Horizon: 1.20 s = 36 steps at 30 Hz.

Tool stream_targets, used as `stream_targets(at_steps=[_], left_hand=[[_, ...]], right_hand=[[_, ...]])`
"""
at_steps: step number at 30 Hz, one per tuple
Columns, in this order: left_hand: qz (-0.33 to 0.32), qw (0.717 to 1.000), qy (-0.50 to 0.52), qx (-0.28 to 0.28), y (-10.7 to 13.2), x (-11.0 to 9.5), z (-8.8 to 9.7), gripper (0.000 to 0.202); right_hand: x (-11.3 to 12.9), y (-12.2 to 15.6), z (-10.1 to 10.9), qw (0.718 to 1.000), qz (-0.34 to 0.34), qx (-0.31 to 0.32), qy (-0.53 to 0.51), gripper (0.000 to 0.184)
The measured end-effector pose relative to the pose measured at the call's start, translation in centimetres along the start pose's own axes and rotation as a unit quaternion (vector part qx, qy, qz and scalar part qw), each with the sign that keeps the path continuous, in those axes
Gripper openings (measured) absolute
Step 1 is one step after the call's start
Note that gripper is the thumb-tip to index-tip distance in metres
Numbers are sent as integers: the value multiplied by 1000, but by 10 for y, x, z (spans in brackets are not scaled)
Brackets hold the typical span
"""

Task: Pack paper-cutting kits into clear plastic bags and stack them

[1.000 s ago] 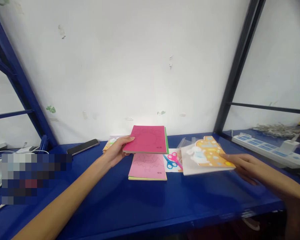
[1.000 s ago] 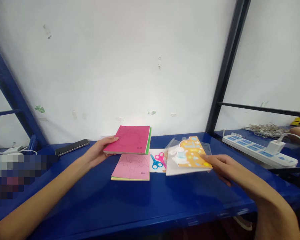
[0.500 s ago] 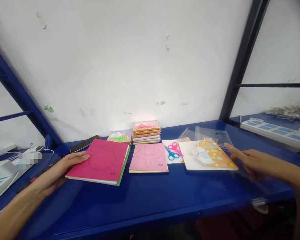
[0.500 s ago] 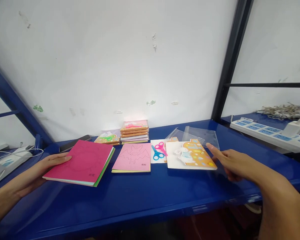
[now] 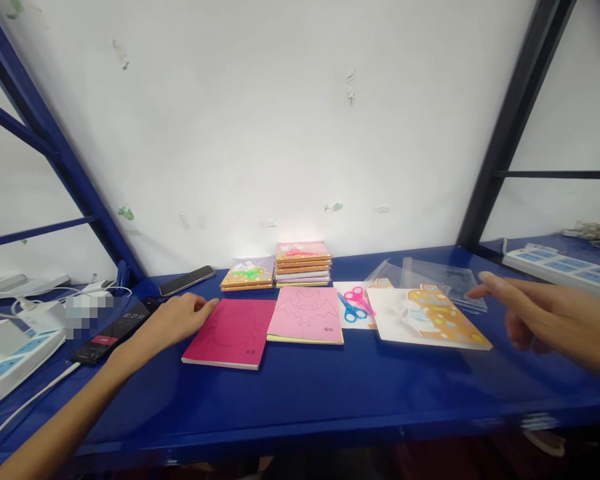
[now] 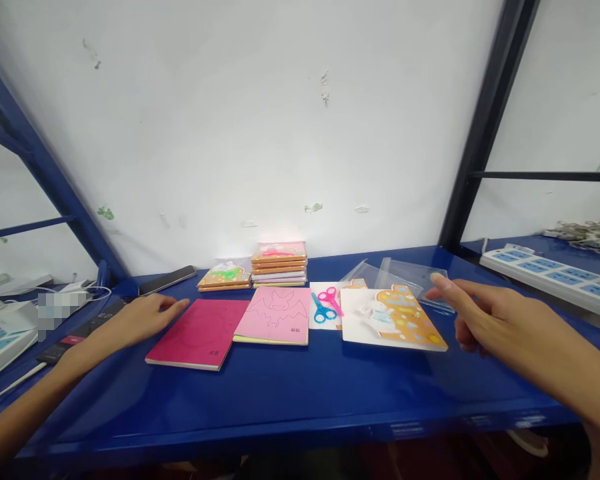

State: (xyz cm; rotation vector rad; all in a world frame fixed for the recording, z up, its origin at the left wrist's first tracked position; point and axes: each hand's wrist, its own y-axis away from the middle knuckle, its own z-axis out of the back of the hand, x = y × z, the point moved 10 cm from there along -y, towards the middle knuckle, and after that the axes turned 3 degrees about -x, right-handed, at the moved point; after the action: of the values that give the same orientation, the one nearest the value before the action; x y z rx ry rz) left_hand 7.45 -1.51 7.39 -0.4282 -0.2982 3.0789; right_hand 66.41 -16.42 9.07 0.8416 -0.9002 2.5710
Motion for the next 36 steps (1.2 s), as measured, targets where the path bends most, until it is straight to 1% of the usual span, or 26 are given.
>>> stream_targets(at_steps=[1, 2, 3, 5, 7, 8, 10, 12, 14, 16, 18, 19, 21, 23, 24, 27, 33, 36], left_hand=[[-5, 1000, -3, -20, -9, -2, 7, 39], [-9, 999, 17, -31, -18, -5, 11, 36], [-10, 999, 26, -37, -27, -7, 15, 36], [-3, 997, 31, -75, -45, -9, 23, 38], [8, 992, 30, -126, -58, -9, 28, 40], [14, 989, 31, -147, -63, -7, 26, 41], [30, 985, 37, -167, -69, 2, 14, 40], [43, 984, 45, -165, -72, 13, -3, 39], [45, 987, 52, -148, -73, 21, -20, 37], [41, 989, 56, -132, -73, 26, -31, 37], [35, 990, 60, -119, -74, 27, -36, 39], [28, 991, 62, -113, -74, 26, -38, 40], [3, 993, 62, -101, -76, 21, -39, 40], [-26, 994, 60, -90, -76, 15, -41, 36], [-36, 994, 59, -86, -76, 13, -42, 35], [-50, 994, 61, -78, -77, 13, -44, 35], [-55, 994, 48, -76, -78, 14, -47, 34], [-57, 995, 35, -77, -79, 13, -47, 32]], right_hand=[[10, 2, -8, 999, 1, 46, 14, 74], [23, 6, -12, 997, 9, 70, 21, 76], [41, 11, -14, 996, 27, 78, 19, 73], [81, 26, -19, 992, 73, 97, -22, 64], [122, 48, -32, 977, 122, 156, -80, 58], [143, 60, -39, 965, 149, 189, -109, 55], [176, 82, -56, 942, 184, 248, -134, 51], [199, 99, -78, 927, 210, 290, -113, 47], [217, 106, -99, 927, 243, 271, -89, 51], [233, 110, -119, 927, 298, 218, -70, 54], [238, 115, -146, 923, 337, 184, -23, 50], [238, 118, -160, 920, 345, 183, 5, 47], [240, 131, -188, 903, 373, 210, 47, 43], [243, 145, -203, 887, 391, 241, 52, 41], [245, 151, -207, 883, 395, 249, 47, 41], [249, 162, -209, 883, 395, 251, 46, 42], [245, 162, -215, 897, 361, 251, 47, 41], [243, 162, -217, 900, 355, 249, 50, 40]])
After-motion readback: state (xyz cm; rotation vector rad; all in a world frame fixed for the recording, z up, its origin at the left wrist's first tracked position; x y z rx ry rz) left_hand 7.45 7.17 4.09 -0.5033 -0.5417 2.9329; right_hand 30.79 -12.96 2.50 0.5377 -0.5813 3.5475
